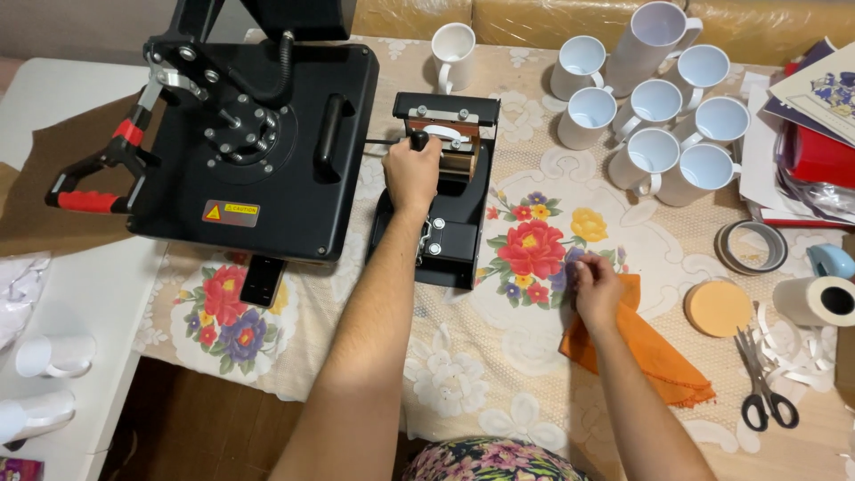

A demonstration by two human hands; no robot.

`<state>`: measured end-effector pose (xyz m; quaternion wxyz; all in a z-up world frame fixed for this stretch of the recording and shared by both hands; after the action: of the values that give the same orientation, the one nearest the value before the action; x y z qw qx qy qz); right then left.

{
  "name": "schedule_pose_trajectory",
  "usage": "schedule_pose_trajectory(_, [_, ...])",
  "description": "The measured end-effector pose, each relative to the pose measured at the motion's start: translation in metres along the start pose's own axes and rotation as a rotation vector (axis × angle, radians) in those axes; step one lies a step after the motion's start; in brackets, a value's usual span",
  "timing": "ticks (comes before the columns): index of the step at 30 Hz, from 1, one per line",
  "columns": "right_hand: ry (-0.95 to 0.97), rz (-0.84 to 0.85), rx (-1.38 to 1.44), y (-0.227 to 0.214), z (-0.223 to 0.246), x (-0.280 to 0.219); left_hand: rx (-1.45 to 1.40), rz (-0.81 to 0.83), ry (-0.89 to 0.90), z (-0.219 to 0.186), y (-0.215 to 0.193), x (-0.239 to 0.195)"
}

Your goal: Preparing ceramic mugs for sublimation by wrapping them with printed designs, securing with tape, and using a mug heat press.

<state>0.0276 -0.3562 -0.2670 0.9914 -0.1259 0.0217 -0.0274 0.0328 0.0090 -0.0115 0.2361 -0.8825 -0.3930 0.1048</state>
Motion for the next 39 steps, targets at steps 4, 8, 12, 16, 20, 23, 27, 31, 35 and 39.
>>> schedule_pose_trajectory(4, [0.034, -0.089, 0.126, -0.031, 0.043, -0.013, 0.002, 0.008, 0.002, 0.000, -0.001, -0.001])
schedule_pose_trajectory(8, [-0.032, -0.191, 0.110, -0.065, 0.019, -0.003, 0.016, -0.001, -0.022, -0.008, -0.004, -0.008])
schedule_pose_trajectory(12, [0.023, -0.326, 0.019, -0.090, 0.024, 0.000, 0.034, -0.006, -0.050, -0.006, -0.003, -0.009])
schedule_pose_trajectory(16, [0.057, -0.415, 0.075, -0.109, -0.030, 0.024, 0.053, -0.007, -0.039, 0.000, 0.001, -0.001])
schedule_pose_trajectory(20, [0.010, -0.509, 0.191, -0.124, -0.035, 0.031, 0.064, -0.025, -0.056, -0.005, -0.001, -0.008])
schedule_pose_trajectory(23, [-0.045, -0.656, 0.166, -0.132, -0.028, 0.024, 0.073, -0.042, -0.060, 0.005, 0.005, -0.001])
schedule_pose_trajectory(27, [-0.190, -0.611, -0.214, -0.115, -0.010, -0.002, 0.066, -0.055, -0.058, 0.012, 0.007, 0.003])
schedule_pose_trajectory(31, [-0.194, -0.461, -0.495, -0.100, 0.010, -0.011, 0.071, -0.056, -0.061, 0.012, 0.007, 0.006])
schedule_pose_trajectory(35, [-0.126, -0.354, -0.577, -0.093, 0.025, -0.012, 0.069, -0.047, -0.061, 0.013, 0.008, 0.002])
schedule_pose_trajectory(39, [-0.151, -0.097, -0.720, -0.064, 0.051, -0.044, 0.058, -0.056, -0.059, 0.011, 0.007, 0.001])
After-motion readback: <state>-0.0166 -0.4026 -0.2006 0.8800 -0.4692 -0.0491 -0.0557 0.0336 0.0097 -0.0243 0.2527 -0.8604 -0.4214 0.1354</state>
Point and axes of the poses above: each hand's wrist, its own x-axis towards the middle knuckle, its own y-axis out of the palm, z = x × y, the point moved 4 cm from there along x, towards the middle knuckle, and after that the axes turned 8 degrees about x, right-handed, at the moved point
